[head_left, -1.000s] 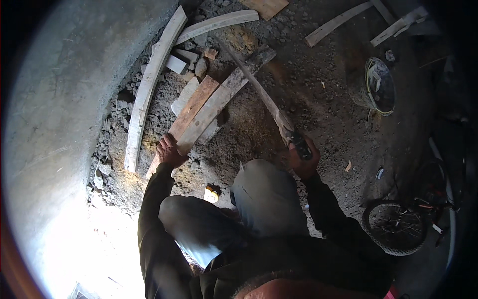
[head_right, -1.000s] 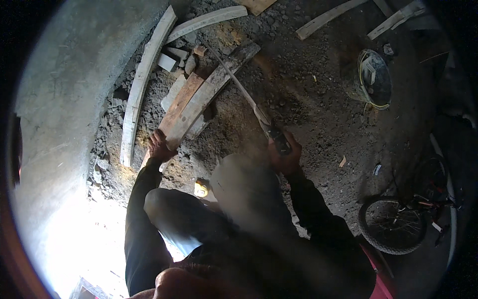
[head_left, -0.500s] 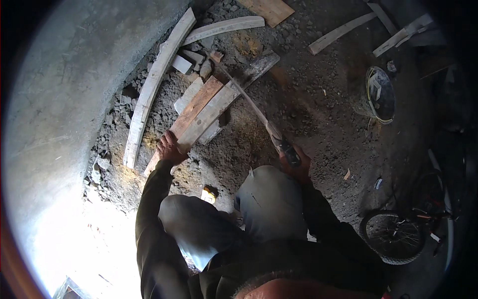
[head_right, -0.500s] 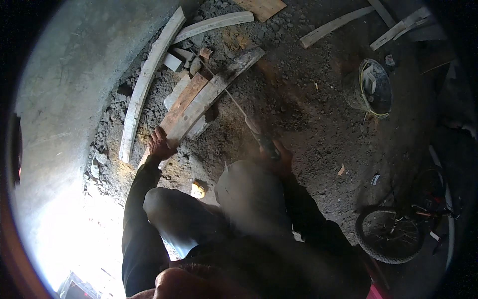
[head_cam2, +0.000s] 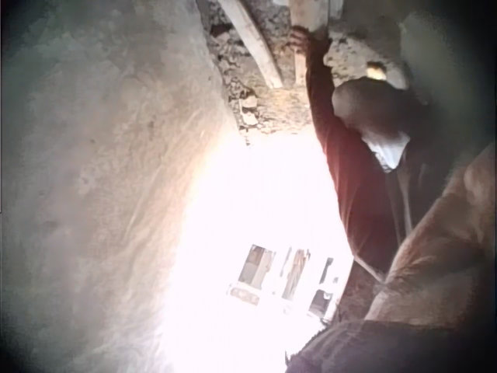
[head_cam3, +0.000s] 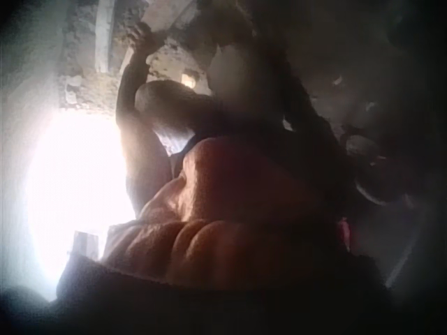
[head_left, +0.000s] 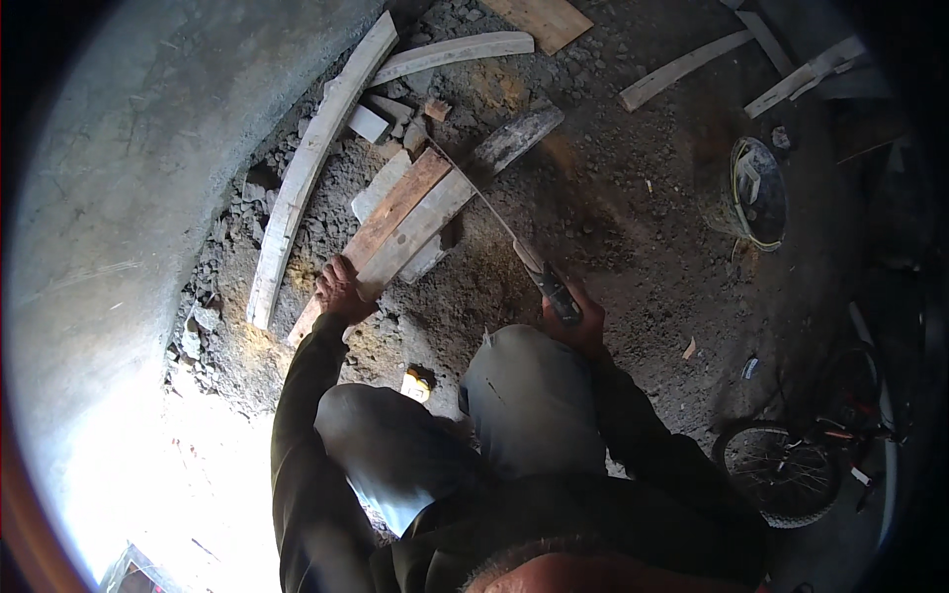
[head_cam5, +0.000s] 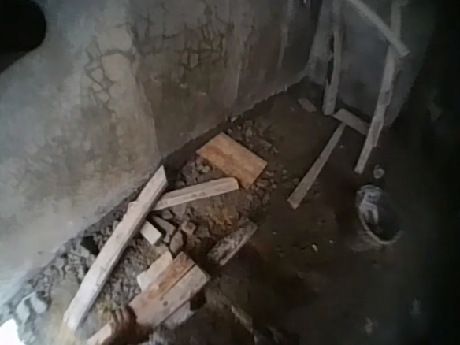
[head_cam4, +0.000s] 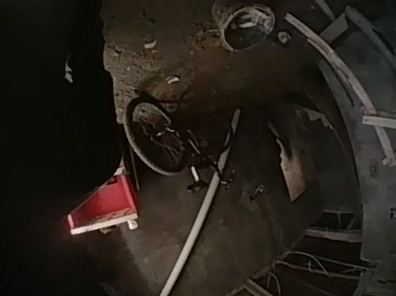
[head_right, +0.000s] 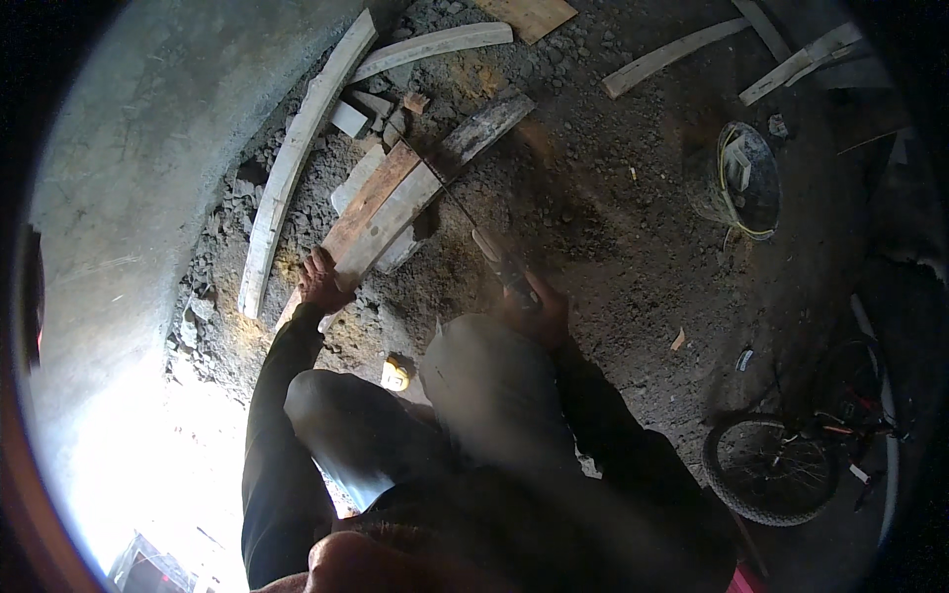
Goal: The person holds a wooden board steady on a stone block by hand and uses a handsaw to cut through the wood.
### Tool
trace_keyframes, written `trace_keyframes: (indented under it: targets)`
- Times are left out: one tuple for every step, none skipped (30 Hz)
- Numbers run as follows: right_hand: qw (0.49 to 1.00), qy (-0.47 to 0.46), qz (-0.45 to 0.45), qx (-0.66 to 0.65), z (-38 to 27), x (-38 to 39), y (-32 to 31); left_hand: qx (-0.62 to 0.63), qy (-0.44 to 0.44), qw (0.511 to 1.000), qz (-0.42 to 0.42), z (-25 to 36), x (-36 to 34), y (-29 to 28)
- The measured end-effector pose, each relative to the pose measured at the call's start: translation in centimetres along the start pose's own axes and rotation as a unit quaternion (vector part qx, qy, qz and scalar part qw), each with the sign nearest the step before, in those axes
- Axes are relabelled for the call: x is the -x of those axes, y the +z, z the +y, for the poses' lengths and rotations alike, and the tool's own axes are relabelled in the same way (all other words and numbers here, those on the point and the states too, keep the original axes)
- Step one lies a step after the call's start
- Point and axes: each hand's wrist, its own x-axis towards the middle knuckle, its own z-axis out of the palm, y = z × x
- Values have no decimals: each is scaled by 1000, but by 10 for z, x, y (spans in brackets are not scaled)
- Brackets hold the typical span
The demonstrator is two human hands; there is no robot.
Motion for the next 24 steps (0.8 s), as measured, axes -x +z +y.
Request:
trace_keyframes:
  targets:
    - [1000, -13, 8, 15, 0, 1, -1, 9, -1, 1000, -9, 2, -1, -1]
    - [1000, -16, 6, 11, -1, 0, -2, 18, -3, 1000, -18, 4, -2, -2]
    - [1000, -17, 4, 6, -3, -1, -1, 14, -9, 1000, -17, 5, -1, -1]
    - [1000, -19, 1, 0, -4, -2, -1, 11, -15, 1000, -17, 6, -1, -1]
    - [1000, -9, -9, 10, -5, -4, 1, 7, -20, 1000, -17, 7, -1, 0]
    - [1000, 2, -18, 18, -7, -6, 3, 4, -17, 1000, -12, 4, -1, 0]
    - [999, 13, -28, 26, -9, -7, 5, 1, -14, 1000, -8, 1, -1, 2]
    - [999, 28, -34, 6, -11, -5, 3, -2, -11, 1000, -3, -2, -1, 3]
    - [998, 43, -39, -14, -12, -1, 0, -5, -12, 1000, -7, -4, -1, 4]
    - [997, 56, -45, -32, -14, 0, -3, -7, -14, 1000, -10, -4, -1, 6]
    - [998, 46, -38, -19, -16, -4, -1, -9, -15, 1000, -12, -4, -3, 7]
    - [999, 40, -32, -5, -19, -6, 2, -15, -4, 1000, -17, -7, -3, 9]
    - [999, 33, -26, 9, -20, -8, 5, -22, 8, 1000, -21, -12, -5, 10]
    - [999, 27, -39, 24, -15, -8, 6, -29, 19, 999, -24, -16, -5, 12]
    - [998, 22, -46, 43, -7, -7, 7, -24, 13, 999, -30, -10, -6, 10]
    - [997, 14, -55, 58, -3, -10, 7, -21, 3, 999, -32, -1, -3, 4]
    - [998, 2, -44, 43, -5, -10, 3, -18, -7, 999, -35, 5, -3, -1]
    - [999, -9, -37, 27, -12, -7, -2, -14, -12, 999, -33, 7, -2, -3]
    - [999, -19, -30, 11, -15, -6, -5, -11, -16, 999, -32, 9, -1, -5]
    - [999, -12, -27, 24, -9, -9, 1, -7, -20, 999, -32, 10, -1, -5]
    - [999, -4, -19, 42, -2, -13, 10, -19, 4, 1000, -19, 8, -4, 0]
    - [998, 3, -16, 52, 3, -13, 18, -35, 19, 999, -4, -5, -4, 6]
    - [999, 11, -26, 36, 5, -9, 18, -51, 34, 998, 11, -15, -3, 12]
    - [999, 15, -31, 23, 8, -10, 14, -35, 19, 999, -1, -8, -4, 8]
